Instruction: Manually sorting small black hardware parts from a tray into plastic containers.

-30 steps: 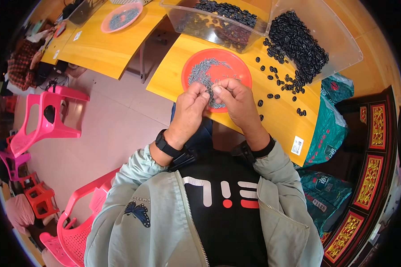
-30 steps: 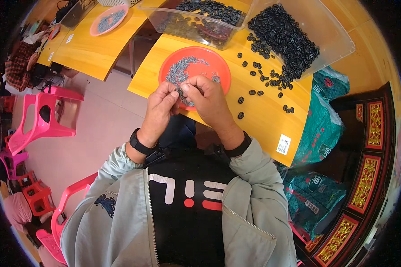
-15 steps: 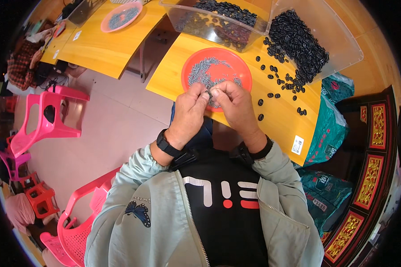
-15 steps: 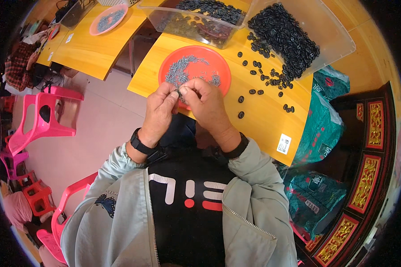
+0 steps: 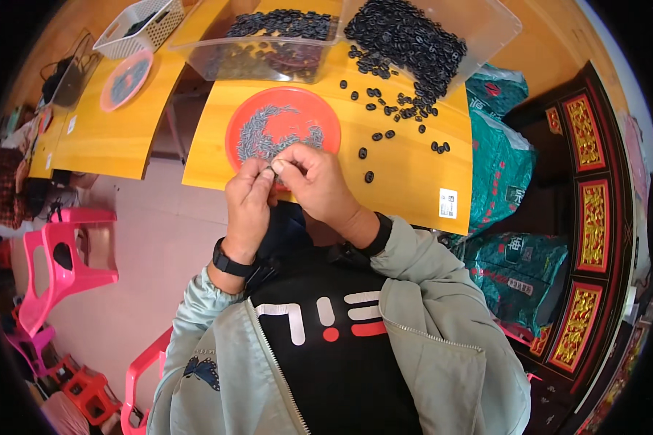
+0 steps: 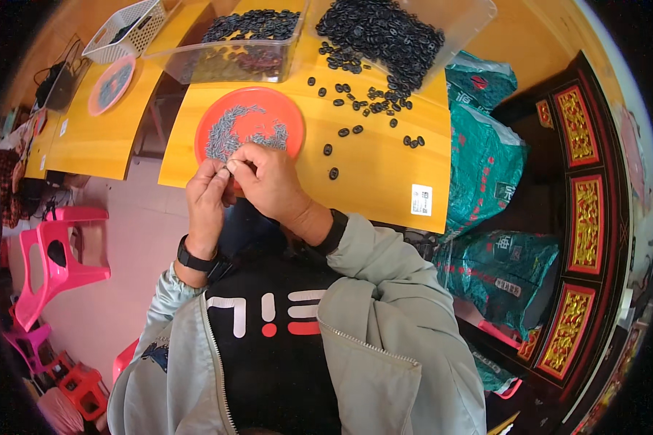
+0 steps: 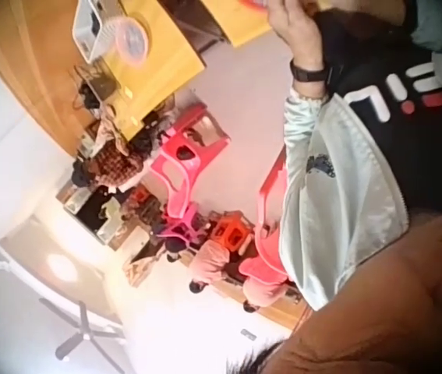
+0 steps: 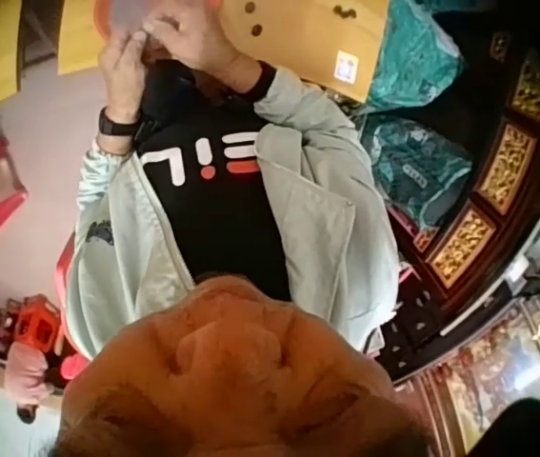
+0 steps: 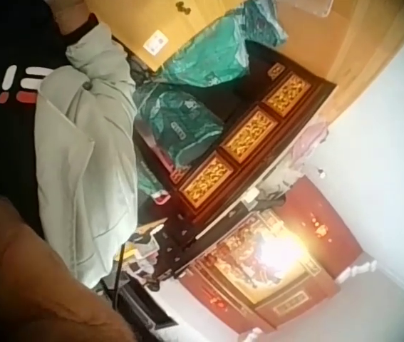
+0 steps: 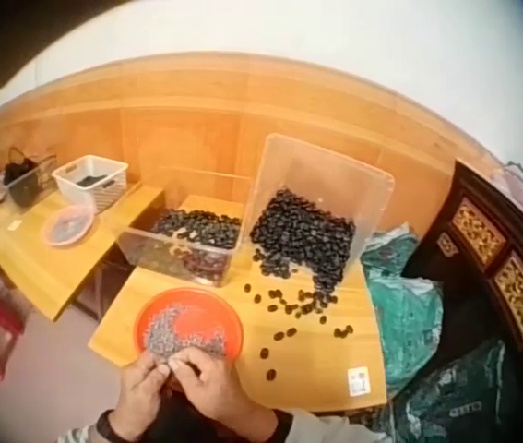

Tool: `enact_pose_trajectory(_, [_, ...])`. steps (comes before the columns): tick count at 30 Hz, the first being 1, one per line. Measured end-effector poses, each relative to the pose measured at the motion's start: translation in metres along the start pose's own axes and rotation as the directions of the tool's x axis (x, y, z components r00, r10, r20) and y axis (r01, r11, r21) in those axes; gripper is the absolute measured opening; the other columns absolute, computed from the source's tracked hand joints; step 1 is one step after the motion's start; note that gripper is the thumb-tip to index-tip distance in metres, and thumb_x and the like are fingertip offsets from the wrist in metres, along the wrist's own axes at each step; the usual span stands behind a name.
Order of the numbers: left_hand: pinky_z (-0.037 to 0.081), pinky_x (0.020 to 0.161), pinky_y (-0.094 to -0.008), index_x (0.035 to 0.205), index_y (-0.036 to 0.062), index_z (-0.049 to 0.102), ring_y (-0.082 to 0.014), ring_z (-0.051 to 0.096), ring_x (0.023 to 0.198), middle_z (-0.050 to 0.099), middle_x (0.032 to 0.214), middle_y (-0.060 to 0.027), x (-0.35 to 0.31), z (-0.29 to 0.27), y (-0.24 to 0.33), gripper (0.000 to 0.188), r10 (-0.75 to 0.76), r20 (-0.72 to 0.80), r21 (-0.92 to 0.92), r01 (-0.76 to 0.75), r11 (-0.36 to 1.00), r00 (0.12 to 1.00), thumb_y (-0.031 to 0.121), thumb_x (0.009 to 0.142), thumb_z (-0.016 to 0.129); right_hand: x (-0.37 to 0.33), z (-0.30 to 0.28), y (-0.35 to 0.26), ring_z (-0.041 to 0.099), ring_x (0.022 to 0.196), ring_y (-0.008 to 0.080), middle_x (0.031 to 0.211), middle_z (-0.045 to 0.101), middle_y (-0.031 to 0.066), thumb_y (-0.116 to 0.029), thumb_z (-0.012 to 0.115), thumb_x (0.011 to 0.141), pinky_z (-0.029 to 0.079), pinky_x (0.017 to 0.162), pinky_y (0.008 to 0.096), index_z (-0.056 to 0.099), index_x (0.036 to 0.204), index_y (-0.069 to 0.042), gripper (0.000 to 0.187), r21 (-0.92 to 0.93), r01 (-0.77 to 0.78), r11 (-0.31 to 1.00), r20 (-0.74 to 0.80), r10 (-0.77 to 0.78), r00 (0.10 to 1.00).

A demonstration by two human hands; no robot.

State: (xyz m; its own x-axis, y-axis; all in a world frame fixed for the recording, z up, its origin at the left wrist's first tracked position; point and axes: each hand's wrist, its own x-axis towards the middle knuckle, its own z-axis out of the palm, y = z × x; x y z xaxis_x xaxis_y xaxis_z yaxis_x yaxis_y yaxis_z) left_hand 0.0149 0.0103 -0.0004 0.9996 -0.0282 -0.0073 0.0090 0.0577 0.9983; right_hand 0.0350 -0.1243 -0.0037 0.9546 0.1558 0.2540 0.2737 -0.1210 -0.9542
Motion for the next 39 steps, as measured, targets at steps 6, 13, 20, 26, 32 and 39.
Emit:
enact_pose_trajectory(6, [0.035,0.048,-0.02,0.081,0.0041,0.052,-0.0054,0.043,0.053,0.047,0.062,0.0022,0.004,-0.001,0.0,0.01,-0.003,0.015,-0.054,0.003,0.999,1.0,0.009,0.088,0.046,0.006,-0.021,0.001,0.054,0.068,0.0046,0.072,0.061,0.0037,-0.007,0.058,0.084,0.046,0.059,0.0224,0.061,0.088,0.001,0.01,0.101,-0.037,0.994,0.062,0.031,0.998])
enact_pose_trajectory(13, [0.036,0.05,-0.0203,0.083,0.0076,0.048,-0.0072,0.045,0.053,0.049,0.062,0.001,0.006,-0.015,-0.002,0.009,-0.073,0.012,-0.169,0.074,0.983,0.997,0.014,0.09,0.045,0.024,-0.143,0.022,0.062,0.069,0.0218,0.079,0.065,0.0097,-0.013,0.06,0.078,0.048,0.063,0.0302,0.067,0.089,-0.002,0.017,-0.673,-0.001,0.74,-0.064,-0.057,0.996])
enact_pose_trajectory(20, [0.037,0.051,-0.0197,0.085,0.0074,0.048,-0.0072,0.046,0.054,0.05,0.063,0.0002,0.005,-0.009,0.001,0.009,-0.095,0.065,-0.158,0.105,0.982,0.993,0.014,0.09,0.045,0.023,-0.158,0.051,0.059,0.077,0.0315,0.08,0.061,0.0125,-0.01,0.058,0.073,0.047,0.069,0.039,0.067,0.084,-0.006,0.015,-0.839,0.128,0.53,0.114,-0.059,0.992])
enact_pose_trajectory(26, [0.037,0.051,-0.0193,0.085,0.0071,0.048,-0.0074,0.046,0.054,0.05,0.063,0.0,0.005,-0.011,0.0,0.009,-0.111,0.066,-0.166,0.121,0.979,0.992,0.014,0.09,0.045,0.03,-0.158,0.052,0.057,0.075,0.0334,0.076,0.059,0.0144,-0.01,0.056,0.072,0.046,0.067,0.0404,0.065,0.082,-0.005,0.014,-0.828,0.12,0.548,0.151,0.012,0.988])
enact_pose_trajectory(32, [0.037,0.05,-0.0197,0.085,0.0069,0.048,-0.0078,0.046,0.053,0.051,0.063,-0.0008,0.007,-0.006,-0.002,0.009,-0.132,0.072,-0.201,0.144,0.969,0.989,0.013,0.09,0.045,0.035,-0.161,0.061,0.062,0.072,0.0242,0.079,0.063,0.0118,-0.007,0.058,0.077,0.049,0.063,0.034,0.062,0.085,-0.001,0.011,-0.454,-0.077,0.888,-0.007,0.083,0.997])
enact_pose_trajectory(39, [0.039,0.05,-0.0201,0.085,0.0073,0.048,-0.0093,0.047,0.054,0.051,0.064,-0.0018,0.011,0.001,0.001,0.007,-0.126,0.138,-0.208,0.153,0.966,0.982,0.012,0.089,0.045,0.036,-0.119,0.013,0.064,0.076,0.015,0.088,0.062,0.008,-0.004,0.057,0.085,0.055,0.07,0.0246,0.056,0.101,0.002,0.017,0.525,-0.37,0.766,0.079,0.389,0.918])
